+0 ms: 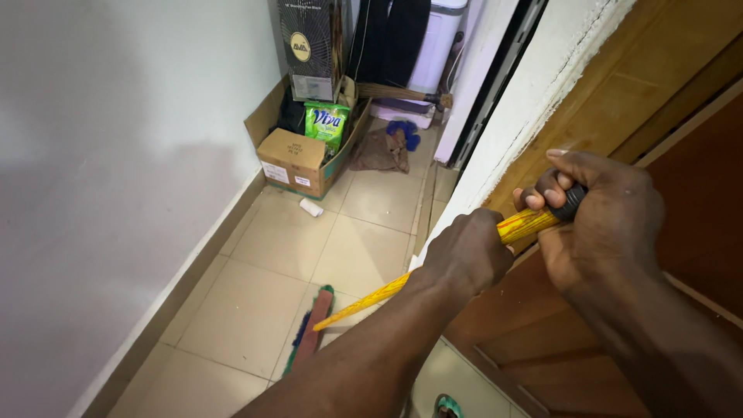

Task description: The person sweeps the floor with a broom, moving from a doorway through a hallway and past a kitchen appliance.

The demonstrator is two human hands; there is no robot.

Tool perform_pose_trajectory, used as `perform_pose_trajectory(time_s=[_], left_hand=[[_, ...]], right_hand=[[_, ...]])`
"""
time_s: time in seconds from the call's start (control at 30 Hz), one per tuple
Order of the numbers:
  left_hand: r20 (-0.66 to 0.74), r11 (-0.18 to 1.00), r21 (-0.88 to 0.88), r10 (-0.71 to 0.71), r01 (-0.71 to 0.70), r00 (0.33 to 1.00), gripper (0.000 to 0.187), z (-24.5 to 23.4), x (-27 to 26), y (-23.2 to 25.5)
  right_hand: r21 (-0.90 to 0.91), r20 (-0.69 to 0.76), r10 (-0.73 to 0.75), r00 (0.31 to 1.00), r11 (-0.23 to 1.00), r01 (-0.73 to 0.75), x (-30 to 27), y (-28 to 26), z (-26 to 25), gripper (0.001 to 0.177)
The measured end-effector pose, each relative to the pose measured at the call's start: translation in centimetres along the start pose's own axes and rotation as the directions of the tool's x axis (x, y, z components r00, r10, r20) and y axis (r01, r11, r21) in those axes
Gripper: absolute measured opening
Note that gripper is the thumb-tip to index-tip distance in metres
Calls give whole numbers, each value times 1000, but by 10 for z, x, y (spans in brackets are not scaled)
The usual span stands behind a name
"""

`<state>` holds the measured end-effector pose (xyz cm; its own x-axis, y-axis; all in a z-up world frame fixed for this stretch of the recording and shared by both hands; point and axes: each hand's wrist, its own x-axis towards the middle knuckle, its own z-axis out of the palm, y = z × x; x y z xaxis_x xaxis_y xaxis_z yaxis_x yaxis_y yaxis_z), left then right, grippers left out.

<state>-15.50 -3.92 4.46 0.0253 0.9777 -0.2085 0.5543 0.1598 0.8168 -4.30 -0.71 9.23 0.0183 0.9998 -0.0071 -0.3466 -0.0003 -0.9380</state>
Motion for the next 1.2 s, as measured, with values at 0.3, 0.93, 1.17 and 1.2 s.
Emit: perform_pose_trajectory(time_s=[0.3, 0.93, 1.17, 1.2], left_hand=[[-28, 999, 2, 45, -45, 999, 30, -7, -5, -1], [-245, 948, -142, 244, -283, 939, 41, 19, 66, 12], [-35, 997, -71, 12, -14, 999, 43, -18, 71, 19], [-61, 998, -54, 20, -23, 998, 41, -19, 66, 12]], right_hand=[[-48, -25, -60, 998, 997, 58, -7, 0, 10, 25], [-187, 101, -293, 951, 933, 307, 12, -27, 33, 21], [-40, 65, -114, 991, 992, 117, 54, -23, 28, 24], [-59, 41, -92, 995, 994, 95, 52, -17, 30, 20]])
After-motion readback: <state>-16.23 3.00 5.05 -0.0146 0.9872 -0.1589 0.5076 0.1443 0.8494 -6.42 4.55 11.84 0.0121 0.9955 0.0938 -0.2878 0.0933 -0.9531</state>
